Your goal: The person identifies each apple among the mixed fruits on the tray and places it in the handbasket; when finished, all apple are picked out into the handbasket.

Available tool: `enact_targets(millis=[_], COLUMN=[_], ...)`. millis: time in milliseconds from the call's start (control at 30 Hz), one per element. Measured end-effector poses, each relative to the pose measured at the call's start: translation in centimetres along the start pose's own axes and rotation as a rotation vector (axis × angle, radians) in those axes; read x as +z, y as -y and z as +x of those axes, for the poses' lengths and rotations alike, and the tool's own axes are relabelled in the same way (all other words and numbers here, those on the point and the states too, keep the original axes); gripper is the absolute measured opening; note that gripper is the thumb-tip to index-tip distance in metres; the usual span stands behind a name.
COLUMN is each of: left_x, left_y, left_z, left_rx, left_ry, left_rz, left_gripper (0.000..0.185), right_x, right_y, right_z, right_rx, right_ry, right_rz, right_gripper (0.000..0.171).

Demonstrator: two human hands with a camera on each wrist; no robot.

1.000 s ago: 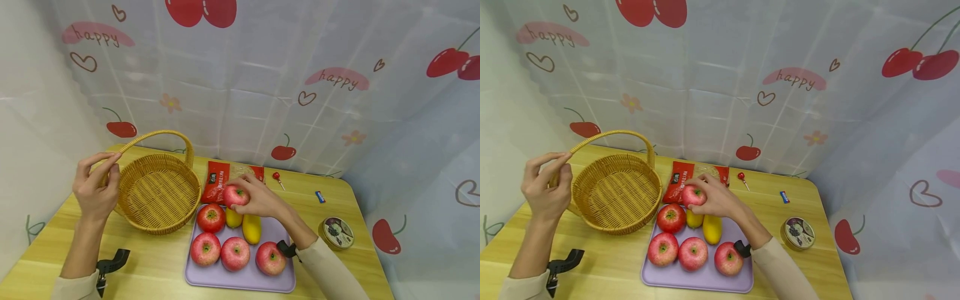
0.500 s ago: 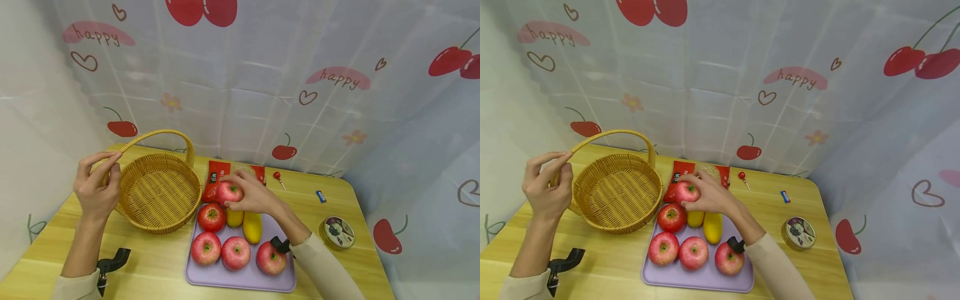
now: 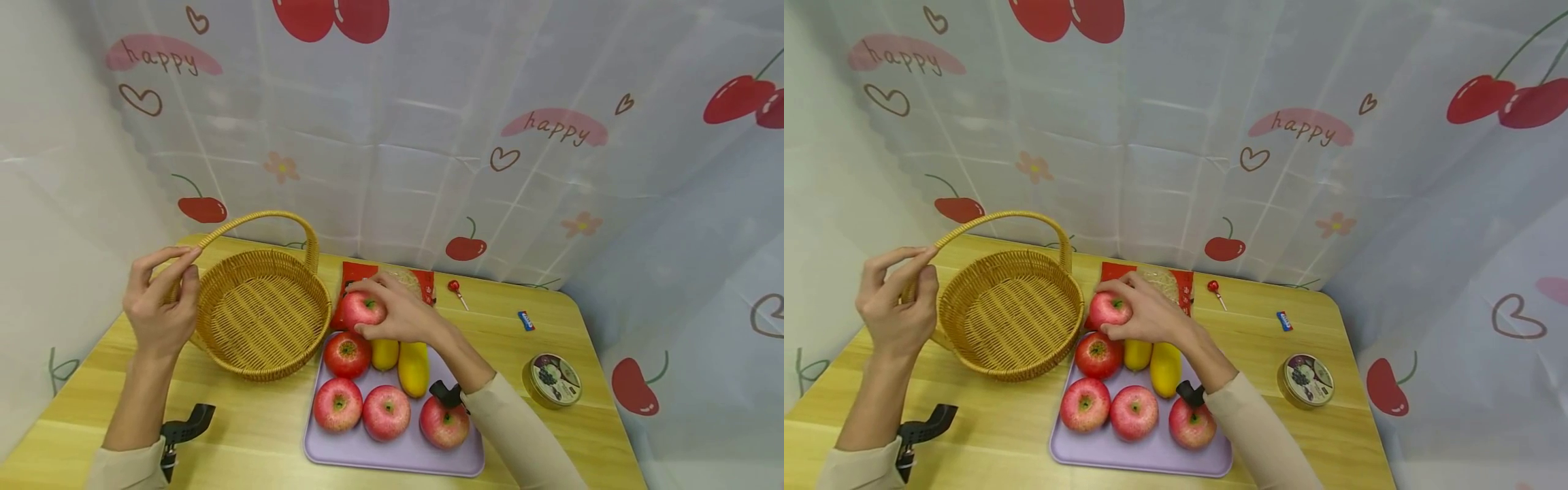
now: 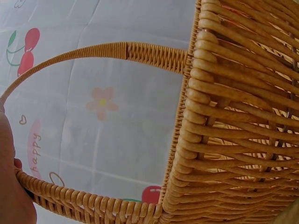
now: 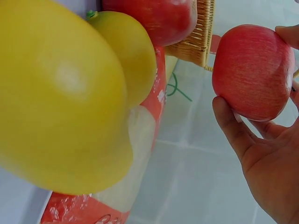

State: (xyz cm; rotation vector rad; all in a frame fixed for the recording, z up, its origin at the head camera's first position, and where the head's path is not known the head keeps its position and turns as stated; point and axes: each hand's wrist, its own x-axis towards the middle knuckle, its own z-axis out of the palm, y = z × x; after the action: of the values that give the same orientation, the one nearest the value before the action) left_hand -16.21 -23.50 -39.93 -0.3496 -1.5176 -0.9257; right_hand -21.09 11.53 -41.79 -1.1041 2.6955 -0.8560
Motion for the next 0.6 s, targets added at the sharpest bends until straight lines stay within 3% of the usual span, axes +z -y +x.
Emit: enact_targets(millis=[600], left_x=[-0.1], left_y=[0.1], left_z=[-0.1], left_rx=[-0.001], left_ry=[-0.003], left_rz=[-0.003], left_gripper=[0.018], right_x=[0.9], right_y=[0.9], right_z=[2.4], right_rx=[-0.007], right_ry=[0.009], right_rz=[0.02], right_gripper=[0.062])
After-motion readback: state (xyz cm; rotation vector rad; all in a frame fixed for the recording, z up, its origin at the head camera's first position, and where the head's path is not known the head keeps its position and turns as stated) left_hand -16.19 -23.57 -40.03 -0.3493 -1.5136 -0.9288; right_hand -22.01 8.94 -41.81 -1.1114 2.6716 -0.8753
